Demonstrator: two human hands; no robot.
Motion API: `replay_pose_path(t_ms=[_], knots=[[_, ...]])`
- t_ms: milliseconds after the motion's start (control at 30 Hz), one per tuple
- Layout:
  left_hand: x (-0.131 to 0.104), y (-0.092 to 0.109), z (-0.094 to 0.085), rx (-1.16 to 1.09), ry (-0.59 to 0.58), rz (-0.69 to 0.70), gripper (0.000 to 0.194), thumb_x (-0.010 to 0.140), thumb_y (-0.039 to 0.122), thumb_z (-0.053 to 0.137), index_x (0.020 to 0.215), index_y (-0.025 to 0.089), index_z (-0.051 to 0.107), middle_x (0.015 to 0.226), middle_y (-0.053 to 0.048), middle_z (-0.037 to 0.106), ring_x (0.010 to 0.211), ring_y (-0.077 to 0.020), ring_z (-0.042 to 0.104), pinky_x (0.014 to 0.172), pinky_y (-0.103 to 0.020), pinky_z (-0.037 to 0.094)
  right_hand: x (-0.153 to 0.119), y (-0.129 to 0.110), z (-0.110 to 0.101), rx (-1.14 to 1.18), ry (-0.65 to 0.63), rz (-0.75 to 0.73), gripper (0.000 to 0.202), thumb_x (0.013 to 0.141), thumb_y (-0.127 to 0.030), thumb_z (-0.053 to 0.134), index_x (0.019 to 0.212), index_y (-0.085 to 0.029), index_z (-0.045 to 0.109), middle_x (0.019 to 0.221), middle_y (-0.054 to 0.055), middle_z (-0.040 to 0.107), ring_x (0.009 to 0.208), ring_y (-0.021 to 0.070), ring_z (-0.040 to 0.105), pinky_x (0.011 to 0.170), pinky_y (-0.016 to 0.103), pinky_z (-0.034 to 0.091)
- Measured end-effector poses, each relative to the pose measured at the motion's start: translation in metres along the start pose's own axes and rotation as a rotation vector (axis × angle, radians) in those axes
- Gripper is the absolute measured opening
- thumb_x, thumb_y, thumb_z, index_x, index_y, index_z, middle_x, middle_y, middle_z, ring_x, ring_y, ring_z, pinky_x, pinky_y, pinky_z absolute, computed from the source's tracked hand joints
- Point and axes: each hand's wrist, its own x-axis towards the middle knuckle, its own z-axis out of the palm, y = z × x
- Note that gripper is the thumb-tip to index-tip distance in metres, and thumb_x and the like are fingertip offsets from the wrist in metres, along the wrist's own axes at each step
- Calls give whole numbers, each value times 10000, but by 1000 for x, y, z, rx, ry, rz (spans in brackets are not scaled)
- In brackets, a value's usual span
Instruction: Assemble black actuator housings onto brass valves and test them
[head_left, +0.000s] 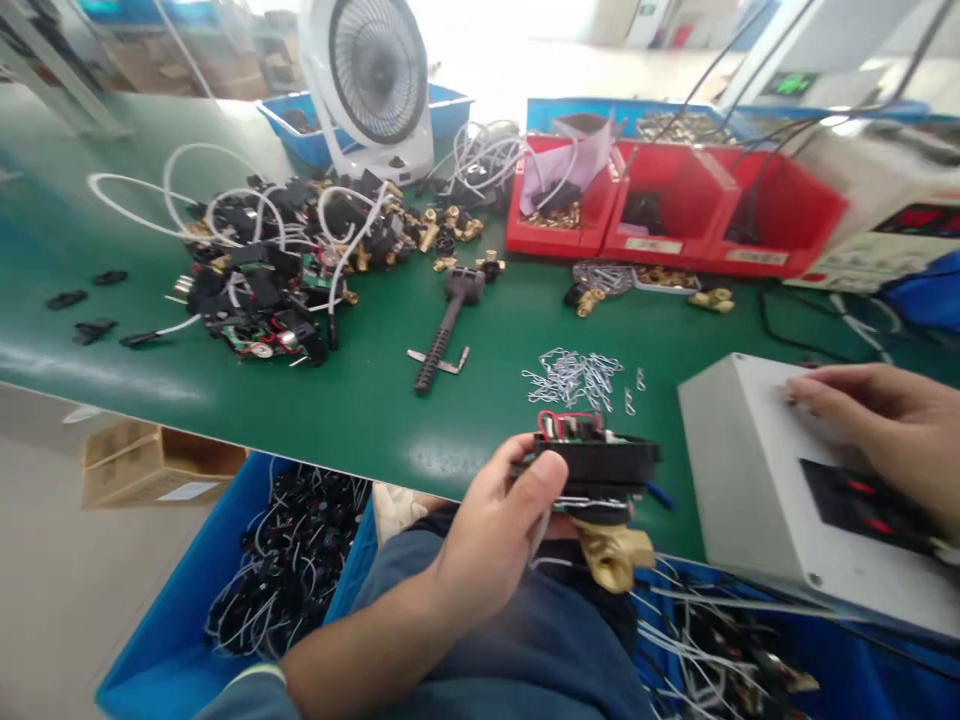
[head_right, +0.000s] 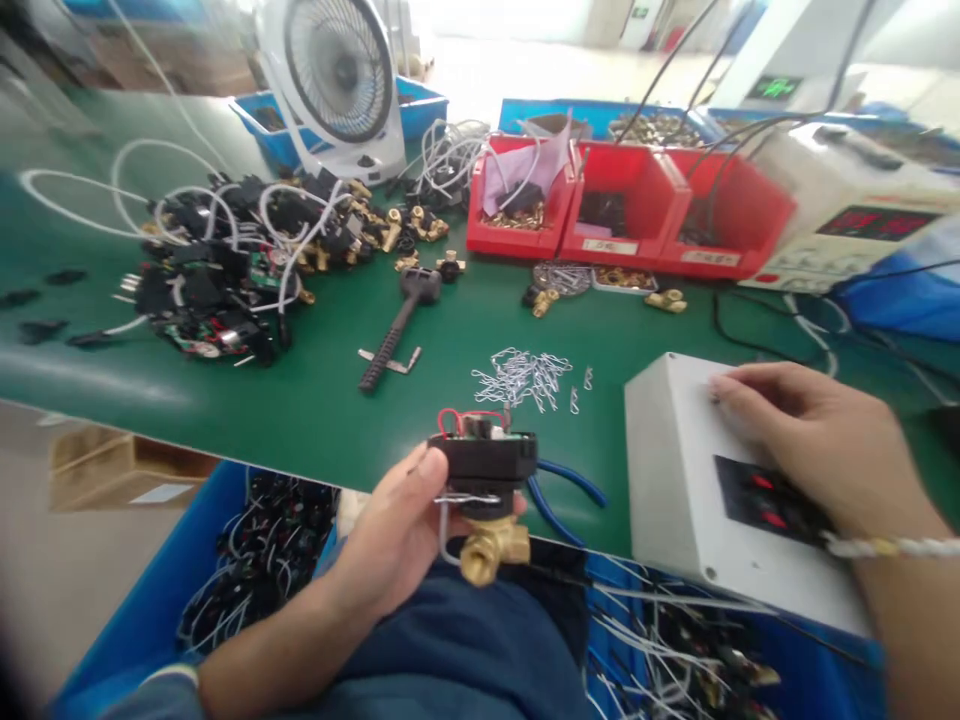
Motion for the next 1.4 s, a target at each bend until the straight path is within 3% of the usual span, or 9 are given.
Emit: replay_pose_path(t_ms=[67, 133, 233, 467, 733, 1033, 1400], knots=[[1, -3, -1, -6, 4, 29, 578, 774, 556, 773, 1120, 115, 634, 936, -101, 746, 819, -247, 745, 740, -336, 596, 5, -8, 4, 68, -15, 141, 81, 738, -331, 718, 774, -260, 727, 831, 53, 741, 739, 213, 627, 693, 371, 442], [0, -4, -2, -12, -11, 14, 527, 812, 535, 748, 1119, 118, 650, 925, -97, 752, 867, -260, 747, 794, -357, 600, 5, -15, 7, 133, -11, 187, 65, 736, -280, 709, 777, -230, 719, 846, 52, 735, 752, 195, 613, 745, 364, 436], [-1, -3, -1, -4, -26, -23, 501, 821, 516, 749, 1118, 123, 661, 880, -82, 758, 852, -254, 750, 809, -360, 606, 1, -20, 7, 185, -10, 170, 72, 755, -262, 698, 791, -201, 711, 836, 51, 725, 729, 165, 585, 750, 342, 424], [0, -4, -2, -4, -60, -33, 501, 832, 522, 734, 1140, 132, 667, 894, -80, 769, 756, -219, 747, 675, -301, 622, -1, -15, 7, 254, -11, 137, 128, 743, -292, 699, 801, -179, 707, 786, 46, 705, 689, 144, 567, 693, 309, 423], [0, -5, -1, 6, -70, -46, 483, 831, 511, 739, 1129, 136, 673, 906, -75, 770, 781, -213, 753, 713, -295, 631, -1, -16, 9, 256, -10, 142, 156, 729, -326, 693, 796, -185, 703, 800, 62, 709, 690, 163, 578, 672, 319, 429], [2, -5, -1, -4, -50, 2, 428, 840, 445, 748, 1123, 143, 642, 1122, -101, 738, 1013, -245, 723, 857, -340, 605, -2, -11, 10, 241, -9, 107, 136, 764, -306, 695, 818, -182, 708, 798, 63, 704, 675, 150, 566, 662, 310, 418], [4, -3, -3, 15, -5, -7, 439, 812, 384, 775, 1138, 143, 606, 1088, -114, 748, 968, -244, 739, 832, -329, 605, -1, -8, 9, 212, -15, 72, 183, 790, -309, 689, 869, -149, 725, 819, 73, 715, 676, 121, 559, 656, 291, 407]])
